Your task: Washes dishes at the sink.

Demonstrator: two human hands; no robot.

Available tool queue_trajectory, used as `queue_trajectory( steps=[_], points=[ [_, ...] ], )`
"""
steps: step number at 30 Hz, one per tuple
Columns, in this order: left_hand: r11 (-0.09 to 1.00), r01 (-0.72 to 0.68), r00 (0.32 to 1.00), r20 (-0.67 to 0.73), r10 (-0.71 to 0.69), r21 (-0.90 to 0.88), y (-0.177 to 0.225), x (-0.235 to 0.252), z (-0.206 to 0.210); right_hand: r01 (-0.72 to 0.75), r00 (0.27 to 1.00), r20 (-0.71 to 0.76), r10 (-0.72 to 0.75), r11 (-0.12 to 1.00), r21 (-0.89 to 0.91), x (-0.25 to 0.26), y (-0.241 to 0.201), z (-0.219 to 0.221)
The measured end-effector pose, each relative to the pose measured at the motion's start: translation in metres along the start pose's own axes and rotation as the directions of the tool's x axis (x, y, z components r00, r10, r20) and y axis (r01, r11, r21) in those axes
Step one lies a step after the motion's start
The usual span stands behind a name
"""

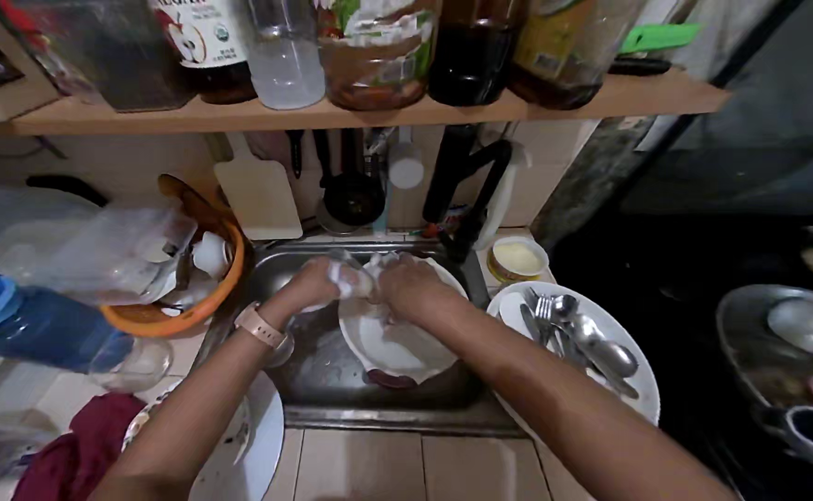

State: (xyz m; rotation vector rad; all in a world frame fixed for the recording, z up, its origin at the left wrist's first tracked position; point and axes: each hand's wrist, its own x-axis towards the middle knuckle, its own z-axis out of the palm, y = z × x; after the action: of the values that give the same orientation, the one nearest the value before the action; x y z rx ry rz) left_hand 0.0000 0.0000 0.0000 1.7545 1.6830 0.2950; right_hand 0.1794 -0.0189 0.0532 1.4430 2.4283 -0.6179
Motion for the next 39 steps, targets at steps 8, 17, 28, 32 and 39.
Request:
queue_trajectory(
  steps=[8, 17, 28, 32, 39],
  points=[
    [0.728, -0.623, 0.769, 0.057, 0.636, 0.287, 0.005, -0.006, 0.029, 0.405, 0.890, -0.436, -0.133, 0.672, 0.620, 0.063, 0.069, 0.085],
    [0.675, -0.569, 0.789, 0.545, 0.285, 0.470, 0.033, -0.007, 0.044, 0.514, 0.672, -0.669, -0.318, 0.850, 0.112, 0.059, 0.079, 0.129],
    [0.873, -0.386, 0.852, 0.478, 0.214, 0.298, 0.025, 0.027, 0.072, 0.419, 0.603, -0.795, -0.072, 0.876, 0.238, 0.074, 0.082, 0.167],
    [0.866, -0.373, 0.841, 0.516, 0.163, 0.334, 0.035, 0.027, 0.073, 0.447, 0.558, -0.829, -0.023, 0.851, 0.277, 0.073, 0.080, 0.175],
    [0.946, -0.010, 0.874, 0.457, 0.165, -0.323, 0.014, 0.038, 0.063, 0.283, 0.713, -0.669, 0.210, 0.787, 0.548, 0.077, 0.072, 0.180]
  ],
)
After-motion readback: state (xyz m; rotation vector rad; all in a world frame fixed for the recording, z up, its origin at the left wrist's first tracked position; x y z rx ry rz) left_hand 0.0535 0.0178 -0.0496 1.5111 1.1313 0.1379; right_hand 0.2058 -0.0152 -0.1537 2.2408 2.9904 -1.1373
